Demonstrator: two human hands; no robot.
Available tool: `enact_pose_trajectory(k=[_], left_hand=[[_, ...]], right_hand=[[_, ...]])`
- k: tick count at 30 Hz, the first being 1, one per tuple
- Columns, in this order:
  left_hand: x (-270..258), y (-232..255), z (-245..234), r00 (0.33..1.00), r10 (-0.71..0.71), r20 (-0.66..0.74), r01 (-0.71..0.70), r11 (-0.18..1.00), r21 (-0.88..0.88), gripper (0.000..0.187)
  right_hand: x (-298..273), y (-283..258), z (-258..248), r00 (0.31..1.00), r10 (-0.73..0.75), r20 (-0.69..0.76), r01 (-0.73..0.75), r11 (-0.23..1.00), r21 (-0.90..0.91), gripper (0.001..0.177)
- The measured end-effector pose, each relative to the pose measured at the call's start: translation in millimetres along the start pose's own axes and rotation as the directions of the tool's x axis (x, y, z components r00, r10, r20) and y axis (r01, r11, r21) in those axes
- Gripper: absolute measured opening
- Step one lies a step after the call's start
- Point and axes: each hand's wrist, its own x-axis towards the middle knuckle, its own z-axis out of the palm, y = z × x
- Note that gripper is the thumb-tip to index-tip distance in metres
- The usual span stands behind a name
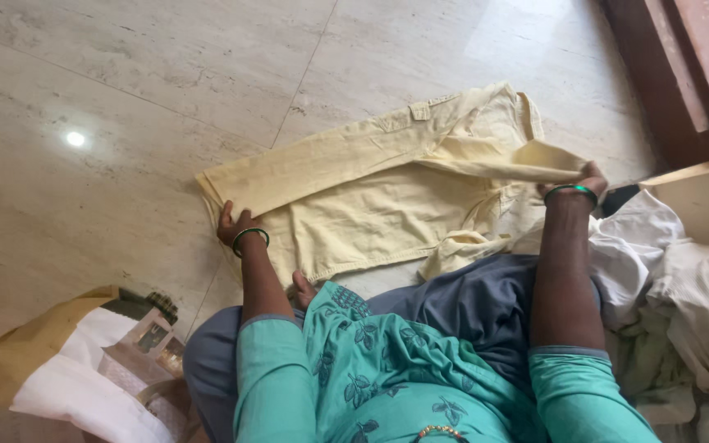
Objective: The person folds a shirt on the floor by smoothing the fabric, folding in the sleeves and sides, and then folding the body of the garment into a square.
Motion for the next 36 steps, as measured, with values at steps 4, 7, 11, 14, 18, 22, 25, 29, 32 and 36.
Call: enact_pose_trajectory(k=[4, 7, 11, 14, 18, 22, 25, 29, 32, 36], left_hand=[[-6.6, 9.3, 0.4, 1.000, -0.007, 0.012, 0.005, 0.979, 0.203, 0.052], [-32.5, 17.5, 16.9, 0.609, 0.790, 0.069, -0.605, 0.406, 0.685, 0.054], [-86.0, 37.2, 67.4, 0.644, 0.119, 0.755, 0.081, 0.972, -0.222, 0.080], [-110.2, 28.3, 71.3, 0.408, -0.094, 0.908, 0.548, 0.821, -0.161, 0.072], [-90.0, 11.3, 79.2, 0.598, -0.061, 0.799, 0.368, 0.907, -0.207, 0.049], [-74.8, 39.4, 71.4, 0.551, 0.156, 0.820, 0.464, 0.759, -0.456, 0.031], [-83.0, 63.0, 62.8, 0.569, 0.174, 0.804, 0.473, 0.731, -0.492, 0.036], [-75.4, 78.9, 46.5, 0.499, 0.234, 0.835, 0.550, 0.659, -0.513, 0.040], [-51.2, 85.4, 41.8, 0.641, 0.110, 0.759, 0.583, 0.573, -0.576, 0.044], [-24.8, 73.0, 52.0, 0.844, -0.027, 0.535, 0.387, 0.722, -0.573, 0.043]], right_hand=[[2.6, 22.5, 16.8, 0.734, -0.632, 0.247, 0.657, 0.753, -0.025, 0.028], [-31.2, 55.9, 40.3, 0.345, -0.676, 0.651, 0.938, 0.269, -0.218, 0.031], [-186.6, 130.6, 82.5, -0.228, 0.151, 0.962, 0.964, -0.100, 0.245, 0.040], [-234.1, 135.4, 100.9, -0.264, 0.268, 0.926, 0.949, -0.100, 0.300, 0.057], [-161.2, 106.9, 106.1, 0.309, 0.135, 0.941, 0.923, -0.282, -0.263, 0.057], [-95.8, 87.5, 108.2, 0.536, 0.058, 0.842, 0.820, -0.273, -0.503, 0.068], [-66.0, 112.3, 109.4, 0.493, -0.010, 0.870, 0.825, -0.313, -0.471, 0.063], [-11.0, 136.2, 109.2, 0.227, -0.049, 0.973, 0.907, -0.353, -0.230, 0.025], [24.7, 109.8, 110.9, 0.203, -0.079, 0.976, 0.949, -0.231, -0.216, 0.014], [30.6, 89.1, 118.2, 0.359, -0.111, 0.927, 0.859, -0.350, -0.374, 0.013]])
